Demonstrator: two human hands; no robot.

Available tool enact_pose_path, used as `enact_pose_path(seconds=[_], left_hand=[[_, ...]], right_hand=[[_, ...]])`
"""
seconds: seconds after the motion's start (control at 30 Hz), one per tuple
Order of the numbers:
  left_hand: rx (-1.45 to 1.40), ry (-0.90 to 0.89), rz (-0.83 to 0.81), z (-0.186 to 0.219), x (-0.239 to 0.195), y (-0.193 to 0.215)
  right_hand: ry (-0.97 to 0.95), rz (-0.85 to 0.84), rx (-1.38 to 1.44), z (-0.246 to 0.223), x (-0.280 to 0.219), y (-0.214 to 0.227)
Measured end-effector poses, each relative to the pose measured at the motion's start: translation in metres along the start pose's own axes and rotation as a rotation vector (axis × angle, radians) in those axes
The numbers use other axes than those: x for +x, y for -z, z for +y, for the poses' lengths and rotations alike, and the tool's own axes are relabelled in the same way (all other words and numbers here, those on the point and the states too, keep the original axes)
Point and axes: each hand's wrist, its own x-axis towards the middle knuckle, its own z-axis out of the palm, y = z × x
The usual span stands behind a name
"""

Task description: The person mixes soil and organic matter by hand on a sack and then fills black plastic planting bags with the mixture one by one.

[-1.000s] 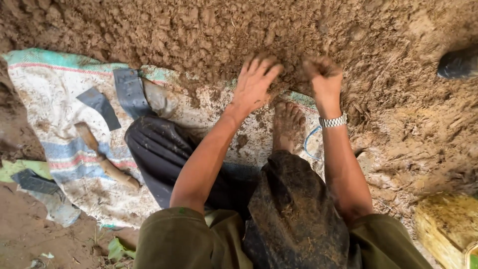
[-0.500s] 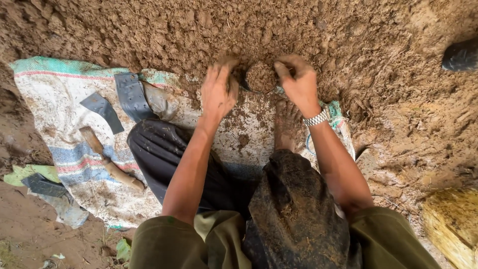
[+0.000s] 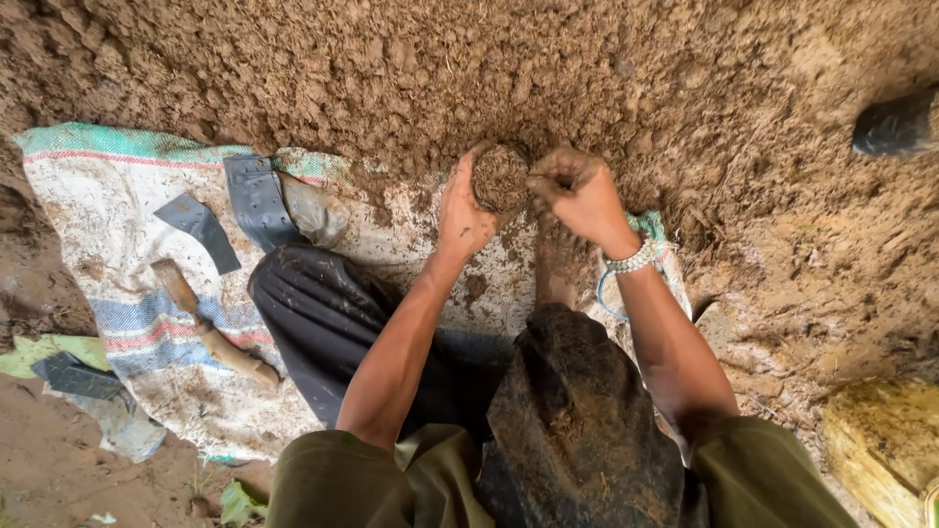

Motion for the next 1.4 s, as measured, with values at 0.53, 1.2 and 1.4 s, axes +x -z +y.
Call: enact_pose_path(seconds=[0.53, 1.2, 1.4], left_hand=[[0.014, 0.158, -0.043, -0.001, 0.019, 0.013], [0.355, 0.270, -0.386, 0.062, 0.026, -0.059], [0.176, -0.117, -0.487, 0.071, 0.043, -0.099]], right_hand=[[-0.173, 0.091, 0.137, 0.034, 0.002, -0.014], [0.212, 0.685, -0.060, 0.086, -0.037, -0.019], [0.538, 1.046, 0.856, 0.092, -0.095, 0.099]])
